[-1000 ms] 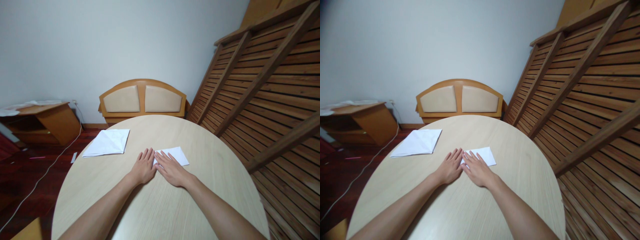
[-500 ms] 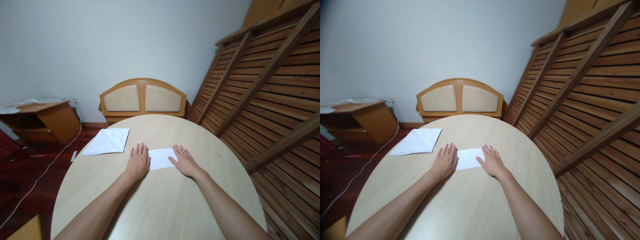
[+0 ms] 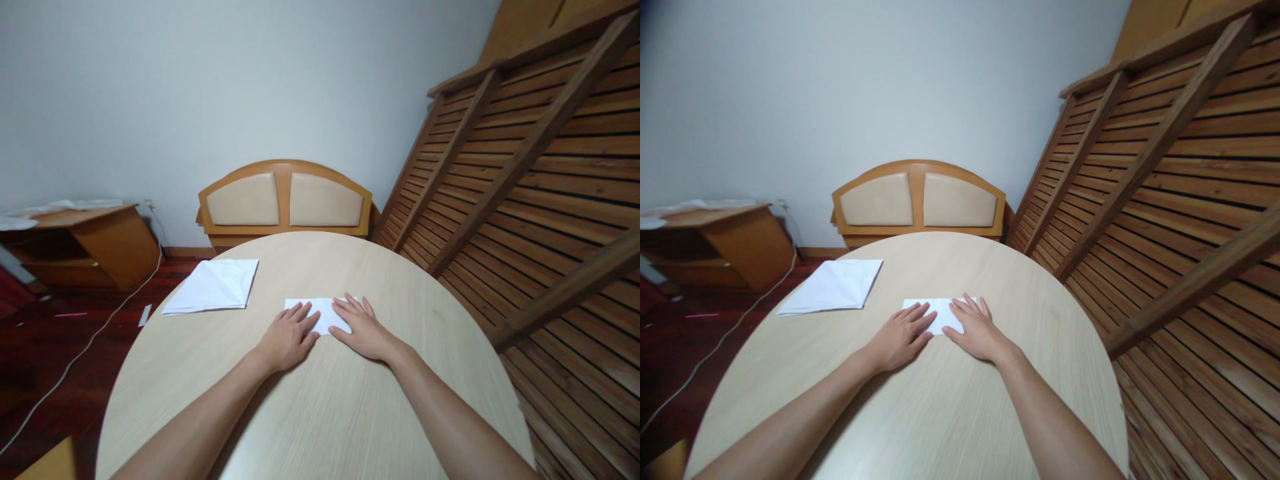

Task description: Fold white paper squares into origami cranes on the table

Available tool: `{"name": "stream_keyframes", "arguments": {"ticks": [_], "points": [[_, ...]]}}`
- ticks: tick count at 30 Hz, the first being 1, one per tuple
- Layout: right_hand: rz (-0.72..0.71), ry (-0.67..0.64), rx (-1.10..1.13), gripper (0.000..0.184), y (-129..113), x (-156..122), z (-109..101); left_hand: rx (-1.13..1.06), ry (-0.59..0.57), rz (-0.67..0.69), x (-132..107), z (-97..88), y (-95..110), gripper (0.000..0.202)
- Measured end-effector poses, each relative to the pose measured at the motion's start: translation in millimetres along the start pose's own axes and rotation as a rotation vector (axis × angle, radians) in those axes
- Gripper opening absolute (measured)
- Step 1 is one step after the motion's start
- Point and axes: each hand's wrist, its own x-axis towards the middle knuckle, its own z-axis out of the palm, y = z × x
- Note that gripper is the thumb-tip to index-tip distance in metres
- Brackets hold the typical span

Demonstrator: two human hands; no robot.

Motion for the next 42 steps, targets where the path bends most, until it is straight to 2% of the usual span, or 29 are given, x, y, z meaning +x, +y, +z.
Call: {"name": "stream_keyframes", "arguments": {"ticks": [4, 11, 15, 19, 22, 28, 38, 42], "points": [[-0.113, -0.032, 0.064, 0.071, -5, -1, -3, -0.008, 0.038, 0.052, 0, -3.7, -4, 0.048], [-0.078, -0.029, 0.06, 0.063, 7, 0, -5, -0.097, -0.032, 0.209, -3, -18.4, -21, 0.052], [-0.027, -0.018, 0.022, 0.048, 16, 2, -4, -0.155, -0.103, 0.185, -4, -27.5, -28, 0.06], [-0.016, 0.065, -0.028, 0.037, 17, 5, -3, -0.196, -0.125, 0.158, -4, -29.7, -33, 0.064], [-0.053, 0.115, -0.029, 0.036, 11, 5, -4, -0.2, -0.097, 0.143, -3, -28.9, -32, 0.06], [-0.127, 0.066, 0.058, 0.044, -6, 2, -5, -0.175, -0.013, 0.146, -2, -23.8, -29, 0.058], [-0.191, 0.084, 0.111, 0.051, -15, 2, -3, -0.136, 0.06, 0.058, 4, -0.8, -26, 0.069], [-0.223, 0.115, 0.148, 0.048, -17, 2, -2, -0.145, 0.127, 0.07, 6, 7.3, -27, 0.065]]}}
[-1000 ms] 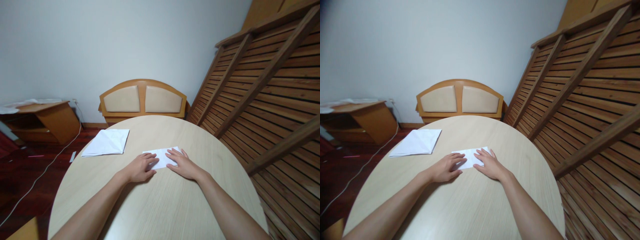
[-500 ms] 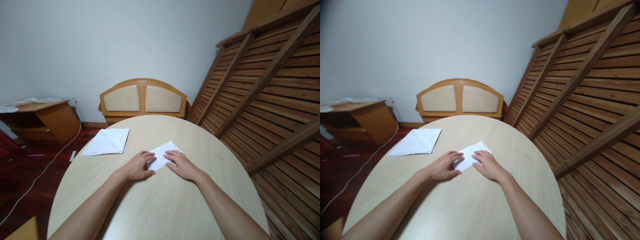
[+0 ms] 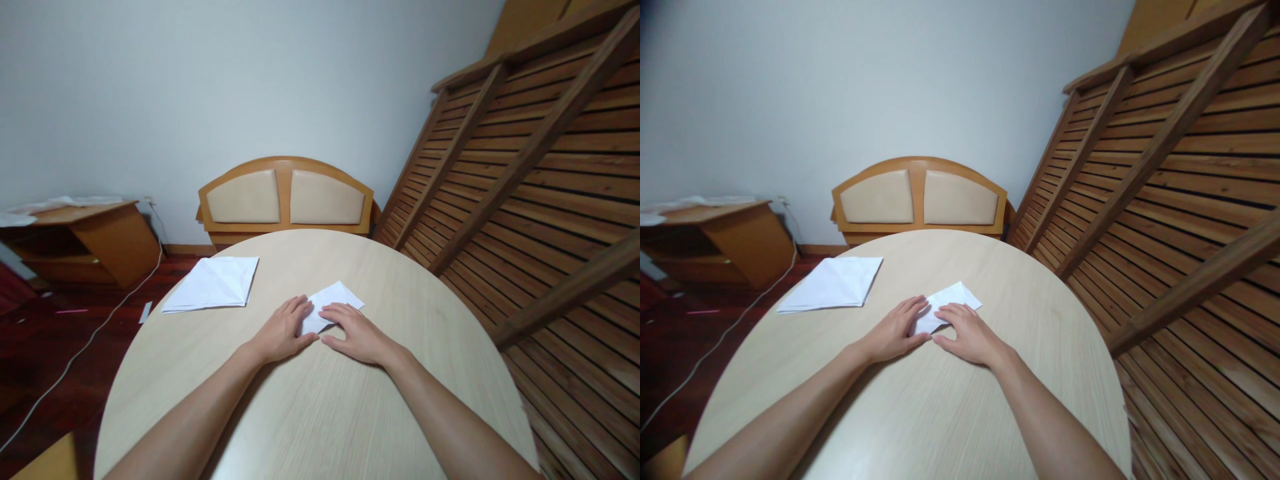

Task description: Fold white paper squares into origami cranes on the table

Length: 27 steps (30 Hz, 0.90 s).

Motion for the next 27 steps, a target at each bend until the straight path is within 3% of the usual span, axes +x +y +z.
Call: {"name": "stream_keyframes", "arguments": {"ticks": [5, 10, 13, 20, 23, 27], "points": [[-0.013, 0.056, 0.033, 0.031, 2, 4, 4, -0.025, 0.019, 0.023, 2, -5.8, 9, 0.063], [0.031, 0.148, 0.031, 0.028, 9, 6, -2, -0.112, -0.056, -0.023, -1, -26.3, 14, 0.074], [0.071, 0.201, 0.044, 0.027, 14, 5, -8, -0.142, -0.061, -0.005, -2, -29.4, 7, 0.082], [0.203, 0.223, 0.453, 0.022, 14, 4, -9, -0.269, 0.206, -0.136, 4, -21.6, 0, 0.029], [0.226, 0.221, 0.57, 0.027, 13, 6, -3, -0.36, 0.221, -0.147, 5, -19.9, 4, 0.025], [0.244, 0.201, 0.515, 0.03, 15, 5, 5, -0.348, 0.21, -0.23, 5, -12.4, 7, 0.028]]}}
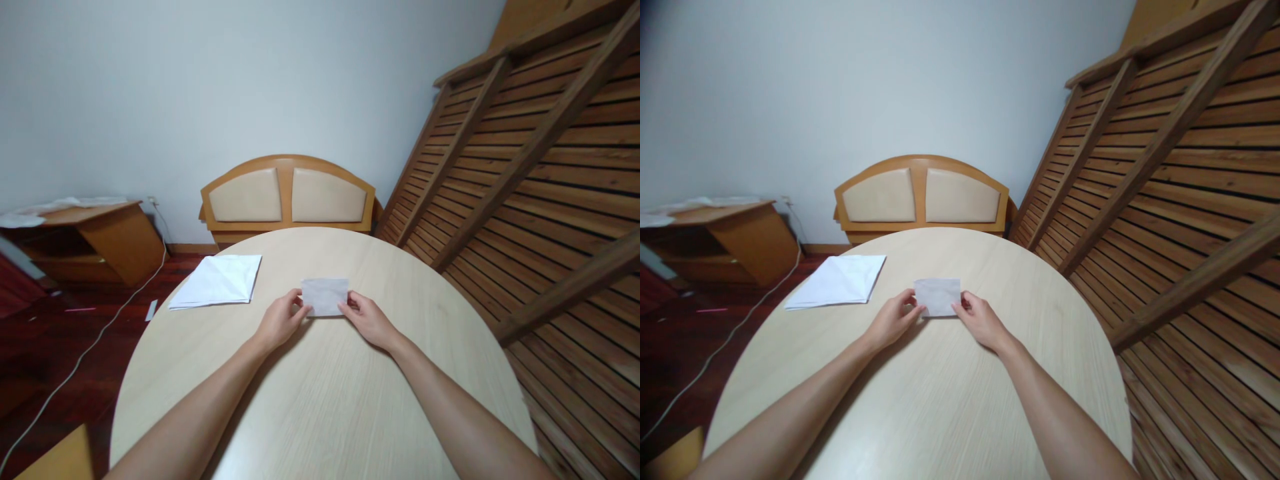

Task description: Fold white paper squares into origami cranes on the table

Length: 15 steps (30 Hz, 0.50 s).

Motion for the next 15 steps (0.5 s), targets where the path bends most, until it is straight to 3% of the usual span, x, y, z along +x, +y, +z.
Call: {"name": "stream_keyframes", "arguments": {"ticks": [4, 6, 11, 13, 15], "points": [[0.021, -0.002, -0.189, 0.032, 4, -1, 0, 0.03, -0.009, -0.107, -1, 8.6, -4, 0.044], [0.015, 0.012, -0.266, 0.043, 6, -1, -1, 0.057, -0.005, -0.12, -2, 11.2, -5, 0.053], [-0.06, 0.11, -0.483, 0.07, 6, -1, 0, 0.304, 0.019, 0.08, -6, 14.4, -2, 0.051], [-0.118, 0.118, -0.572, 0.066, 0, -2, 4, 0.365, -0.01, 0.149, -8, 16.2, 0, 0.05], [-0.191, 0.032, -0.612, 0.058, -8, -3, 11, 0.392, -0.075, 0.17, -9, 18.0, 1, 0.053]]}}
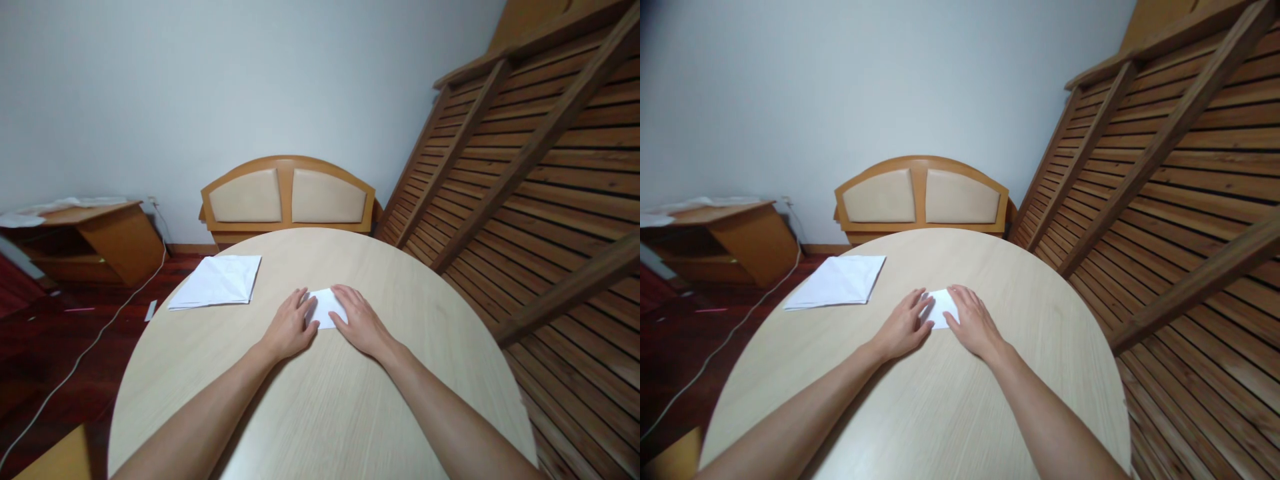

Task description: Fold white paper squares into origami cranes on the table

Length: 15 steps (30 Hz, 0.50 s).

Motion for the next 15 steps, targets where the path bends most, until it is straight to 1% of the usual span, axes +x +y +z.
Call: {"name": "stream_keyframes", "arguments": {"ticks": [2, 3, 5, 7, 10, 12, 13, 15], "points": [[-0.077, -0.128, -0.002, 0.057, -11, -1, 3, 0.0, -0.087, 0.019, 0, 0.9, 1, 0.058], [-0.086, -0.201, 0.0, 0.059, -14, -1, 5, 0.0, -0.134, 0.027, 0, 1.0, 2, 0.06], [-0.039, -0.317, -0.011, 0.063, -16, -2, 8, 0.013, -0.213, 0.026, -1, 0.5, 2, 0.061], [0.057, -0.375, -0.051, 0.069, -10, -3, 8, 0.042, -0.259, 0.002, -1, -0.6, 4, 0.062], [0.21, -0.378, -0.135, 0.072, 6, -4, 4, 0.097, -0.28, -0.046, -2, -2.0, 6, 0.063], [0.289, -0.319, -0.187, 0.07, 12, -4, 1, 0.124, -0.285, -0.066, -2, -2.9, 8, 0.063], [0.294, -0.273, -0.208, 0.068, 12, -3, 0, 0.13, -0.288, -0.07, -2, -3.3, 9, 0.063], [0.22, -0.177, -0.224, 0.065, 6, -2, 0, 0.132, -0.292, -0.071, -2, -4.3, 10, 0.063]]}}
